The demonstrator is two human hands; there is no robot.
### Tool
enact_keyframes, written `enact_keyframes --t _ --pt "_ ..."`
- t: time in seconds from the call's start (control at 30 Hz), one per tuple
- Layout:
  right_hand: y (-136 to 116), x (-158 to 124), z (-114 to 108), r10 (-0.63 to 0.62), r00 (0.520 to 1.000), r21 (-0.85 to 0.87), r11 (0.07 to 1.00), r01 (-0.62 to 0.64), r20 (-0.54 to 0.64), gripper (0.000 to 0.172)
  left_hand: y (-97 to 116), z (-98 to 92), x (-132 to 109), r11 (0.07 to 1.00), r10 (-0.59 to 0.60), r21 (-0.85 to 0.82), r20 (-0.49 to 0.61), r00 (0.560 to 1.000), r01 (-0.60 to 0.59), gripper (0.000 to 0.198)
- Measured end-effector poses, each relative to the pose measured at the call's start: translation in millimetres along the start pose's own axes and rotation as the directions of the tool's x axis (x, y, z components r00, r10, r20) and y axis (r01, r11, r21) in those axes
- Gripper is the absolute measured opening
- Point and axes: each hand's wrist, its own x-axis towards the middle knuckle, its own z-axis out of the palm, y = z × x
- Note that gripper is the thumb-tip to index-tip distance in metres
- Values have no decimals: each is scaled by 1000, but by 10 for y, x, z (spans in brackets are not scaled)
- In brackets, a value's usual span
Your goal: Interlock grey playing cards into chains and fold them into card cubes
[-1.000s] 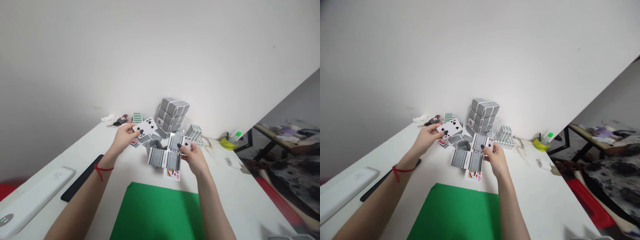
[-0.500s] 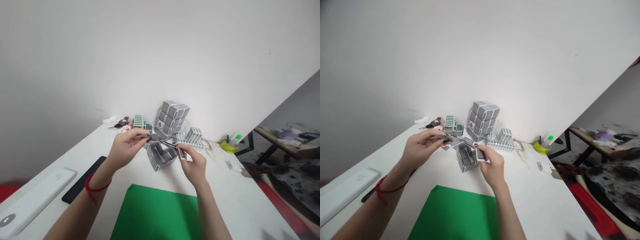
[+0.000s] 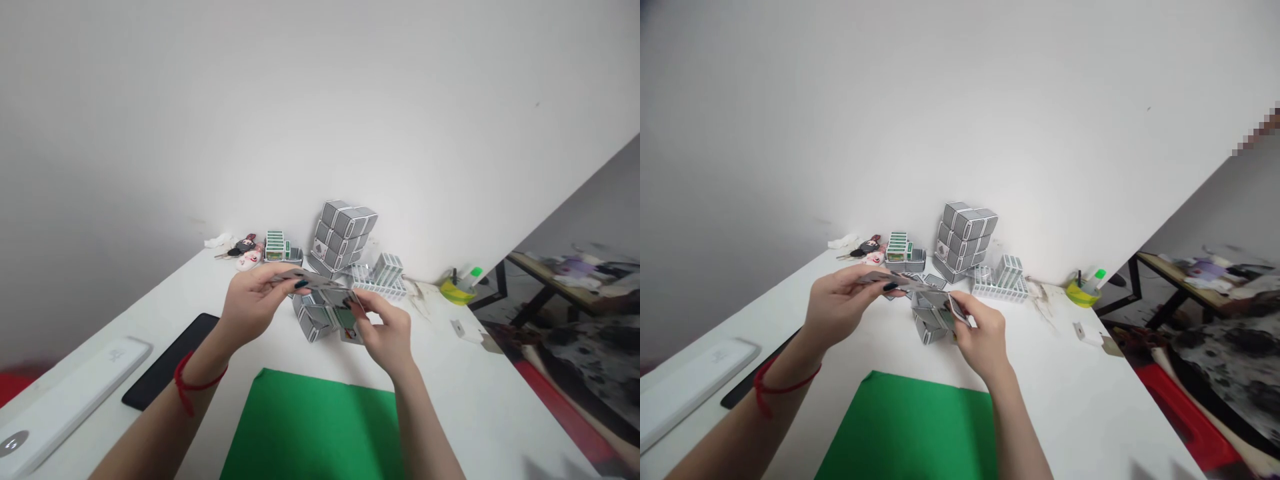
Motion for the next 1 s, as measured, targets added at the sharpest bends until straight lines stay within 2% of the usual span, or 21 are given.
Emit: enact_keyframes --t 0.3,0.53,0.67,0.83,1.0 --pt "-7 -6 24 -27 999 18 999 26 40 24 -18 8 -24 1000 -2 -5 -2 1000 2 10" --pt "32 -8 46 -56 997 17 998 55 47 27 -9 11 -6 997 79 20 -19 997 -78 9" --pt "62 -10 69 -115 993 44 993 113 34 30 -52 -7 2 994 109 11 -16 994 -109 11" --pt "54 -4 79 -148 989 35 988 147 5 28 -88 -8 -7 996 86 -18 45 995 -86 12" --pt "42 4 58 -160 987 14 987 160 -11 25 -98 -7 -4 999 44 29 59 997 -46 12"
